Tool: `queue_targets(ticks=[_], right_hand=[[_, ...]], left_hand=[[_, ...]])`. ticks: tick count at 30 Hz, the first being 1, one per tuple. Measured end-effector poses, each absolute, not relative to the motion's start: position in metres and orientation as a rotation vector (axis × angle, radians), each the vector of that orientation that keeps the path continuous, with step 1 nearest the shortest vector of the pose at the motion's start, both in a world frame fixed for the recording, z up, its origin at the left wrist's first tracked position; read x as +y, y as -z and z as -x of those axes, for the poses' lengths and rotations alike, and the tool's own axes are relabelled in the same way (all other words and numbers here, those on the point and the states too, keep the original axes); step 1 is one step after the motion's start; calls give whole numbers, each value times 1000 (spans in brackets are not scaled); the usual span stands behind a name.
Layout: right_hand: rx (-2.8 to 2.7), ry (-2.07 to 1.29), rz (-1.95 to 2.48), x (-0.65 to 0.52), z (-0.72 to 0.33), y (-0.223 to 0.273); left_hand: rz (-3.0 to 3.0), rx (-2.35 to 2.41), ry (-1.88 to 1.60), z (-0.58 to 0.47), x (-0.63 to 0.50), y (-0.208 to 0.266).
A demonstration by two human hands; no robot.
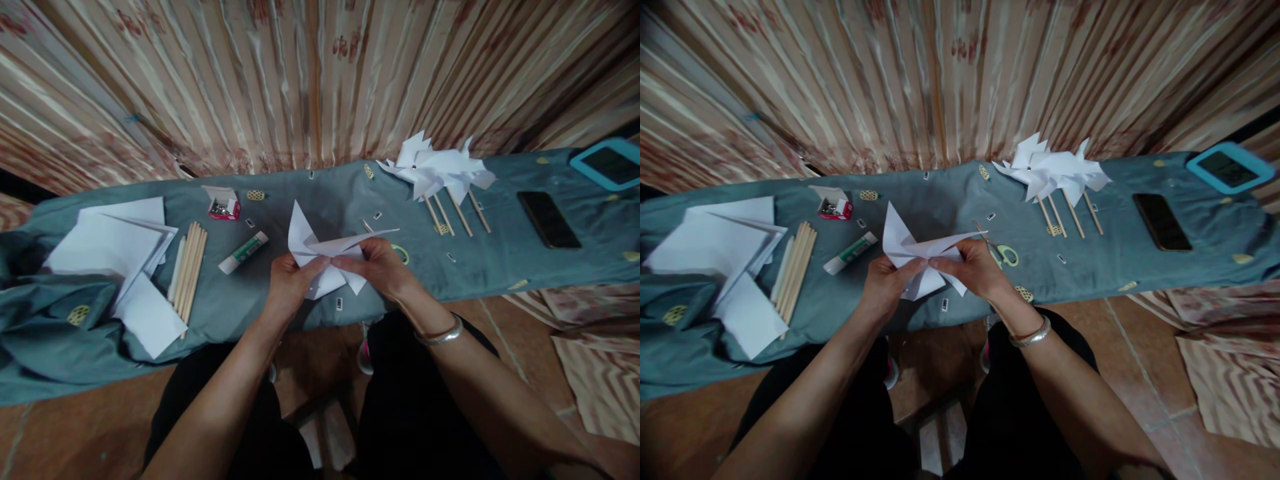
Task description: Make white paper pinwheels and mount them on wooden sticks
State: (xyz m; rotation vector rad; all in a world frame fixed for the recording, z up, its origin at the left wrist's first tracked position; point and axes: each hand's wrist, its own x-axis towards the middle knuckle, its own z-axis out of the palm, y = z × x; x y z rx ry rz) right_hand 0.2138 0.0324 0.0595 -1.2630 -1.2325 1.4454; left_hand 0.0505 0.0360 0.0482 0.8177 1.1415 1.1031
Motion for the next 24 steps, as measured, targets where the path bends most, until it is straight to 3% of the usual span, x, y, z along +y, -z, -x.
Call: queue_targets(ticks=[24], right_hand=[[-1089, -1521, 1267, 32, -213, -59]], left_hand=[[-806, 1152, -1102, -53, 37, -44]])
